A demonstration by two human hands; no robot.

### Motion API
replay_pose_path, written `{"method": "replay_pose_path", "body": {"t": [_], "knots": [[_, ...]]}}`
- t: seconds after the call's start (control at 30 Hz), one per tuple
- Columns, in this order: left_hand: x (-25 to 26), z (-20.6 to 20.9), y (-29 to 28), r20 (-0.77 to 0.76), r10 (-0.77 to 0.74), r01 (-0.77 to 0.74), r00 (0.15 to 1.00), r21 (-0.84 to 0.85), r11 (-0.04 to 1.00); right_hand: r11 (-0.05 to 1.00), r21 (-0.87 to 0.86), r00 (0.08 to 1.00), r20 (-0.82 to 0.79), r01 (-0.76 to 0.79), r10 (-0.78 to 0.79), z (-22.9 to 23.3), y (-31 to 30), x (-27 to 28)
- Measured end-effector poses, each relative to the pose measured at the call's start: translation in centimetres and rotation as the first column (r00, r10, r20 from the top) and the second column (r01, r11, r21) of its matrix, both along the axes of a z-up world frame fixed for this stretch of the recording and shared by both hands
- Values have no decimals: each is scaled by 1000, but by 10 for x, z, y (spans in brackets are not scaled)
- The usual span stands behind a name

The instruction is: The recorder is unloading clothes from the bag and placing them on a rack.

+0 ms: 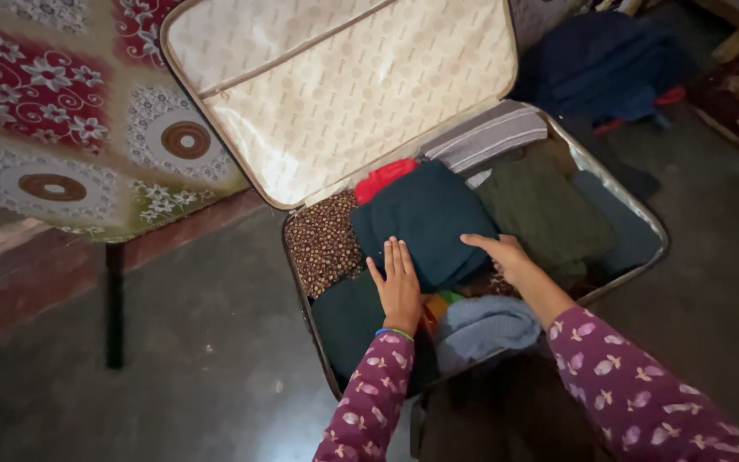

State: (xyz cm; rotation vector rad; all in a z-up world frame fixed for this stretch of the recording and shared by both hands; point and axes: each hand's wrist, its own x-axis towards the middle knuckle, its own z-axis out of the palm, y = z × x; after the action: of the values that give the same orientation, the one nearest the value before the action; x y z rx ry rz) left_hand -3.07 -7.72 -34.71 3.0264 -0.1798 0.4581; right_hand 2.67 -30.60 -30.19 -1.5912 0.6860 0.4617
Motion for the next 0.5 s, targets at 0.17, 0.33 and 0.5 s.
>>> {"method": "replay_pose_path", "body": {"t": [0.17, 0.33, 0.5], "knots": [[-2, 3, -2, 39, 35, -37, 999, 64, 997, 964, 252, 958, 247, 85, -149, 9, 22, -14], [-12, 62, -1, -239, -3, -25, 971, -114, 993, 990, 118, 907, 405, 76, -118, 35, 46, -16], [-9, 80, -20, -206, 0, -94, 978, -445, 891, 664, -744, 869, 282, -70, 407, 64, 63, 3]]}}
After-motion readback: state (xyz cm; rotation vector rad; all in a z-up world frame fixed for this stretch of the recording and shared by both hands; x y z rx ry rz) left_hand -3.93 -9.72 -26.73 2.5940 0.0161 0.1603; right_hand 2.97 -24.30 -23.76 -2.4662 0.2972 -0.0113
